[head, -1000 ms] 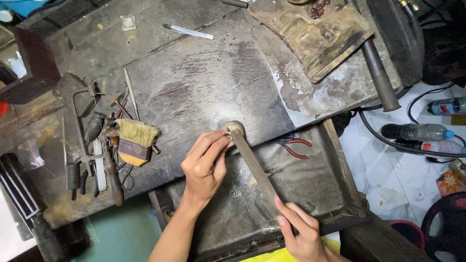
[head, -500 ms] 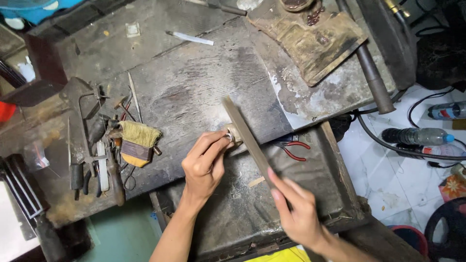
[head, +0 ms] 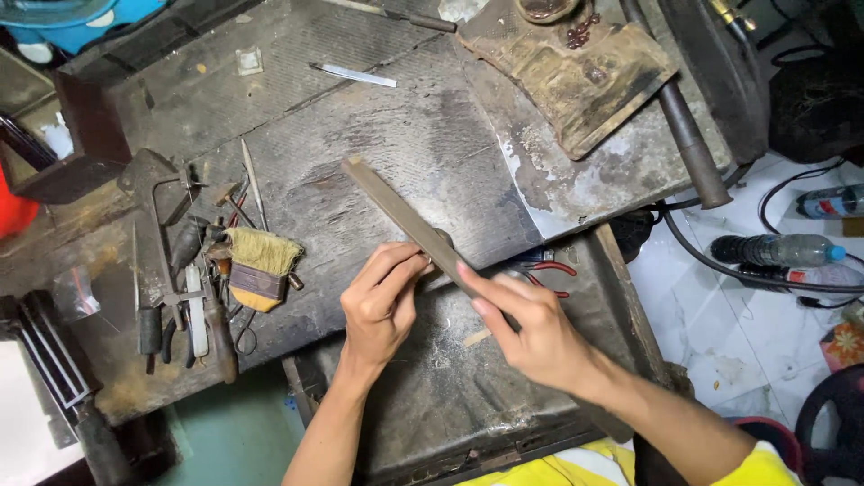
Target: Filing a small metal ring or jewelry component at a workbench to shape and smooth it.
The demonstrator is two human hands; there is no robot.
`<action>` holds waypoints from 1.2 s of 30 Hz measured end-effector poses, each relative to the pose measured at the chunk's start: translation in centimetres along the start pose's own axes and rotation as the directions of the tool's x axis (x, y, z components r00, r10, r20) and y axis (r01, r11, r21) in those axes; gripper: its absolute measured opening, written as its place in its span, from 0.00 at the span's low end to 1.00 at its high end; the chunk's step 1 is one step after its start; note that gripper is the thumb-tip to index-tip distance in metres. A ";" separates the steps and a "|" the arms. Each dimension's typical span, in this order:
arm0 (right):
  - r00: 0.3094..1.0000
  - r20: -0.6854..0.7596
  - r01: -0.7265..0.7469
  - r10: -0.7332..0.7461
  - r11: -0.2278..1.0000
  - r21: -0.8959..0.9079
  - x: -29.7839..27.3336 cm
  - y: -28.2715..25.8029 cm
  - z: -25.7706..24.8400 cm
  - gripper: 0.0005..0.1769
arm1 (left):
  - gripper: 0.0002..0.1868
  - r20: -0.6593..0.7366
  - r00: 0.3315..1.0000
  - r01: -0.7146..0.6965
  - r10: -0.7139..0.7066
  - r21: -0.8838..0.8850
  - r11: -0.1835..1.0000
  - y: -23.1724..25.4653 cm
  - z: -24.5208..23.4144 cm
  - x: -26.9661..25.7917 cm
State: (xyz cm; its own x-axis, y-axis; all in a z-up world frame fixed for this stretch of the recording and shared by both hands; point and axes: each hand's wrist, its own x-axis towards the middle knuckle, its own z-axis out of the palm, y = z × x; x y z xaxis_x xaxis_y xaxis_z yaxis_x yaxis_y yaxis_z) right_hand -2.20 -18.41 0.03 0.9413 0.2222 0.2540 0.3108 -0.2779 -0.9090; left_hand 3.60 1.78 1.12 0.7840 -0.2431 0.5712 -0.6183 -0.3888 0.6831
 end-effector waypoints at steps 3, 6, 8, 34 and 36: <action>0.997 -0.035 -0.076 0.076 0.997 -0.024 -0.7 -1.8 0.0 0.23 | 0.05 0.089 0.996 0.023 -0.019 -0.040 0.999 0.2 -0.4 -0.4; 0.984 -0.168 -0.071 0.058 0.995 -0.076 -6.3 -0.3 1.7 0.23 | 0.07 0.081 0.996 0.024 -0.021 -0.044 0.999 -0.1 -0.3 -0.7; 0.977 -0.193 -0.114 0.094 0.989 -0.097 -9.3 -1.4 2.0 0.23 | 0.07 0.080 0.997 0.017 -0.014 -0.040 0.999 -0.2 -0.3 -0.7; 0.966 -0.250 -0.115 0.061 0.972 -0.206 -12.6 -1.4 2.5 0.19 | 0.05 0.112 0.993 -0.036 0.038 -0.022 0.999 -0.2 -0.5 -0.2; 0.979 -0.202 -0.034 -0.018 0.968 -0.249 -12.0 -1.1 2.7 0.19 | 0.04 0.102 0.993 -0.051 0.053 -0.019 0.998 -0.4 -0.5 -0.1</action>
State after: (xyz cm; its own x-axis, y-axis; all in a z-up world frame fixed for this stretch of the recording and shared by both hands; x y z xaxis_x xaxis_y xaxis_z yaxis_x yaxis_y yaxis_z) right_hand -14.17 -18.30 -2.95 0.9427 0.0337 0.3318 0.3019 -0.5088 -0.8062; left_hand 3.71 2.38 1.02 0.7516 -0.3530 0.5573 -0.6588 -0.3588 0.6612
